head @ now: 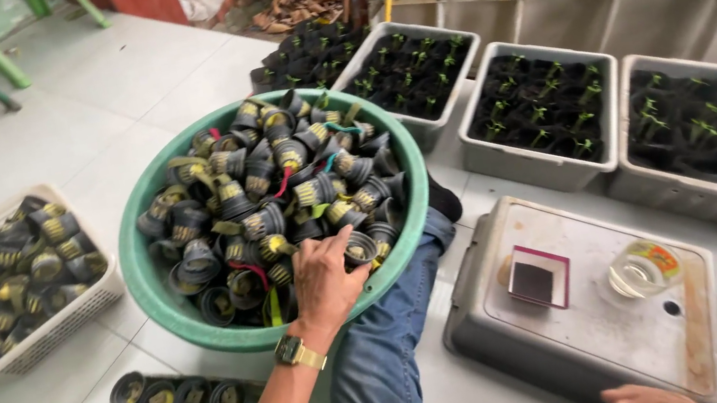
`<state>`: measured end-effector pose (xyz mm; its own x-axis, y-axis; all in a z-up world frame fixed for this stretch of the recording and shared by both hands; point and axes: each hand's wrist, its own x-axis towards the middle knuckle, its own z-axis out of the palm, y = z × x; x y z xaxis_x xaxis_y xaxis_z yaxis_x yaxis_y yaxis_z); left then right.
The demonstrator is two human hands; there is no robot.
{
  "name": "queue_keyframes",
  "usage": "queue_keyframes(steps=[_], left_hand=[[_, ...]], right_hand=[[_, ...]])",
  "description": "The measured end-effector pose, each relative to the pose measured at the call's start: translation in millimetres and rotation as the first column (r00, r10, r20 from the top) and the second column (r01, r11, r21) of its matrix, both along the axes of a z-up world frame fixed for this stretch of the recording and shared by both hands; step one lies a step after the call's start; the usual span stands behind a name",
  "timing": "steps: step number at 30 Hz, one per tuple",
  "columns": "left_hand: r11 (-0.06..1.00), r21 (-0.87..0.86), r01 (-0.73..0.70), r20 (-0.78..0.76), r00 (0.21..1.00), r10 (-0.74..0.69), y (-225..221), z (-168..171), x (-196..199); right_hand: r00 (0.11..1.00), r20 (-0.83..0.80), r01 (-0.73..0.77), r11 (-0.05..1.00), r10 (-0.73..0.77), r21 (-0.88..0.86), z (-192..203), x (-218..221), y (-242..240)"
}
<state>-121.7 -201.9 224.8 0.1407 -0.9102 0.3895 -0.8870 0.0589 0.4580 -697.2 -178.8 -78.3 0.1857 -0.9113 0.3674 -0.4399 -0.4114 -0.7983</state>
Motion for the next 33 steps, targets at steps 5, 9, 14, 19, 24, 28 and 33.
queue_keyframes(steps=[5, 9, 14, 19, 24, 28, 33], left_hand=[[0.941, -0.323, 0.100, -0.155, 0.975, -0.157, 55, 33, -52], [0.852, -0.399, 0.339, -0.338, 0.809, -0.481, 114, 30, -112], [0.720, -0.467, 0.513, -0.341, 0.647, -0.682, 135, 17, -154], [0.628, -0.565, 0.536, -0.248, 0.615, -0.748, 130, 17, -165], [0.638, -0.563, 0.525, -0.227, 0.644, -0.730, 126, 16, -165], [0.630, -0.558, 0.539, -0.207, 0.645, -0.735, 125, 21, -166], [0.628, -0.557, 0.544, -0.199, 0.646, -0.737, 125, 23, -169]], right_hand=[[0.931, 0.364, 0.019, 1.000, -0.020, 0.008, 167, 148, 75], [0.937, 0.341, -0.044, 0.993, 0.078, -0.105, 311, 206, 103], [0.996, -0.002, -0.086, 0.976, 0.088, -0.200, 355, 197, 122], [0.995, -0.092, -0.072, 0.965, 0.050, -0.253, 355, 186, 126], [1.000, -0.019, -0.011, 0.966, 0.006, -0.259, 355, 187, 122], [0.990, -0.133, -0.073, 0.959, 0.037, -0.275, 347, 183, 121], [0.999, -0.049, -0.033, 0.964, 0.021, -0.262, 352, 190, 119]])
